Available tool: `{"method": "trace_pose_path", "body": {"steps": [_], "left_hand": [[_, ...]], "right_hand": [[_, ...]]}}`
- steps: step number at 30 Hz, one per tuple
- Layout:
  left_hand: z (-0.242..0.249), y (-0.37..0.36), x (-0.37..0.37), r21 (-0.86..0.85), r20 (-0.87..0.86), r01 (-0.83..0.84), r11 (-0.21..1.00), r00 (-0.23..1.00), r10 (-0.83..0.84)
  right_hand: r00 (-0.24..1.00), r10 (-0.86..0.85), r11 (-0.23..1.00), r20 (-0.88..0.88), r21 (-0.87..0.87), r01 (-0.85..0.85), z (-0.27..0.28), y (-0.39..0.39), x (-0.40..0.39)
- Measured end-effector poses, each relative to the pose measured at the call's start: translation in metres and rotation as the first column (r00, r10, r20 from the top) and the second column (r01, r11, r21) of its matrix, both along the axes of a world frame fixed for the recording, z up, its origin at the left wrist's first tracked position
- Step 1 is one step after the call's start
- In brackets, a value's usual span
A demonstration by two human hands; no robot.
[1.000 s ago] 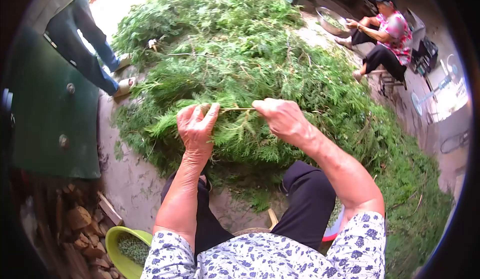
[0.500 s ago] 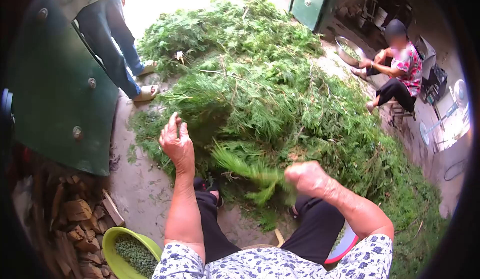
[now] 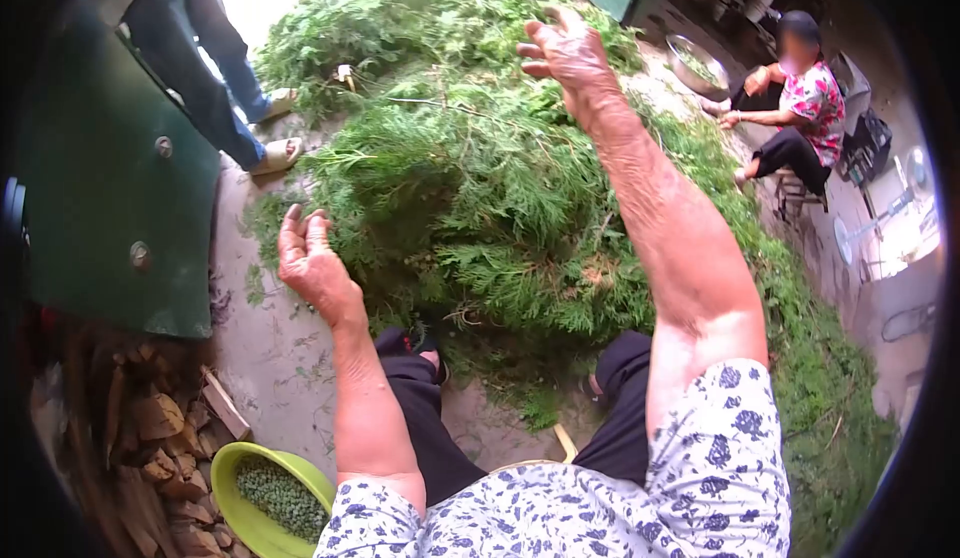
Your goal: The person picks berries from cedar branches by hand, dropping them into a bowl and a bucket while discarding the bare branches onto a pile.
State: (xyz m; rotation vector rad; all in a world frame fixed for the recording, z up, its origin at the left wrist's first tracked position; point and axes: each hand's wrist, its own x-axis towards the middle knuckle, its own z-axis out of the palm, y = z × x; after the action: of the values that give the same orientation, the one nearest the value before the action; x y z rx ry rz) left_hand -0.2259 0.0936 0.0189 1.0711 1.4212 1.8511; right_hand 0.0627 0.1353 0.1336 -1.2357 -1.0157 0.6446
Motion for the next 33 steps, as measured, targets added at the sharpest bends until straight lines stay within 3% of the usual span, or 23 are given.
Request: {"method": "trace_pose_path", "body": {"steps": [3, 7, 9, 10, 12, 14, 15, 16, 18, 20, 22, 24, 25, 26, 27, 28, 33], "left_hand": [[0.001, 0.002, 0.000, -0.014, 0.116, 0.069, 0.998, 0.991, -0.067], [0.001, 0.001, 0.012, -0.028, 0.170, 0.122, 0.992, 0.979, -0.116], [0.003, -0.001, 0.019, -0.047, 0.185, 0.170, 0.984, 0.970, -0.159], [0.003, -0.001, 0.023, -0.071, 0.207, 0.214, 0.974, 0.959, -0.196], [0.004, -0.002, 0.031, -0.082, 0.202, 0.226, 0.971, 0.957, -0.206], [0.004, -0.003, 0.037, -0.111, 0.264, 0.265, 0.958, 0.937, -0.229], [0.003, -0.002, 0.039, -0.114, 0.251, 0.278, 0.954, 0.937, -0.243], [0.003, -0.002, 0.041, -0.114, 0.244, 0.275, 0.955, 0.939, -0.241], [0.003, -0.001, 0.044, -0.108, 0.256, 0.316, 0.942, 0.925, -0.281], [0.002, -0.001, 0.046, -0.111, 0.252, 0.330, 0.937, 0.922, -0.295], [0.000, -0.004, 0.050, -0.138, 0.412, 0.388, 0.911, 0.859, -0.303], [-0.001, -0.006, 0.052, -0.158, 0.447, 0.437, 0.885, 0.831, -0.330], [-0.001, -0.006, 0.052, -0.158, 0.459, 0.443, 0.883, 0.824, -0.332], [-0.001, -0.006, 0.053, -0.159, 0.467, 0.449, 0.879, 0.819, -0.334], [-0.001, -0.006, 0.054, -0.157, 0.465, 0.451, 0.879, 0.819, -0.337], [-0.001, -0.006, 0.053, -0.155, 0.467, 0.456, 0.876, 0.816, -0.342], [-0.001, -0.002, 0.053, -0.178, 0.485, 0.461, 0.870, 0.810, -0.330]], "right_hand": [[0.998, 0.023, 0.990, 0.066, -0.139, -0.014, -0.040, -0.006, 0.013], [0.989, -0.075, 0.896, -0.128, -0.444, 0.011, -0.130, -0.028, 0.025], [0.978, -0.004, 0.868, -0.209, -0.486, -0.100, -0.156, -0.026, 0.019], [0.971, 0.055, 0.900, -0.231, -0.410, -0.149, -0.172, -0.022, 0.013], [0.974, 0.156, 0.886, -0.163, -0.413, -0.211, -0.193, -0.003, 0.001], [0.967, 0.254, 0.805, 0.003, -0.555, -0.210, -0.210, 0.012, 0.000], [0.775, 0.256, 0.831, 0.578, -0.541, 0.130, -0.256, 0.027, 0.011], [0.601, 0.342, 0.799, 0.722, -0.560, 0.219, -0.243, 0.020, 0.007], [0.700, 0.313, 0.754, 0.642, -0.616, 0.229, -0.247, 0.017, 0.006], [0.682, 0.327, 0.754, 0.654, -0.615, 0.228, -0.239, 0.010, 0.004], [0.666, 0.338, 0.754, 0.665, -0.614, 0.231, -0.234, 0.012, -0.001], [0.672, -0.087, 0.949, 0.736, -0.143, 0.280, -0.236, 0.026, -0.013], [0.726, -0.094, 0.984, 0.681, -0.049, 0.174, -0.231, 0.038, -0.018], [0.496, -0.169, 0.985, 0.852, 0.126, 0.120, -0.239, 0.055, -0.019], [0.858, 0.049, 0.961, 0.512, -0.259, 0.100, -0.219, 0.062, -0.033], [0.992, 0.126, 0.823, -0.008, -0.557, -0.109, -0.199, 0.068, -0.045], [0.990, 0.140, 0.781, -0.015, -0.613, -0.120, -0.224, 0.098, -0.050]]}}
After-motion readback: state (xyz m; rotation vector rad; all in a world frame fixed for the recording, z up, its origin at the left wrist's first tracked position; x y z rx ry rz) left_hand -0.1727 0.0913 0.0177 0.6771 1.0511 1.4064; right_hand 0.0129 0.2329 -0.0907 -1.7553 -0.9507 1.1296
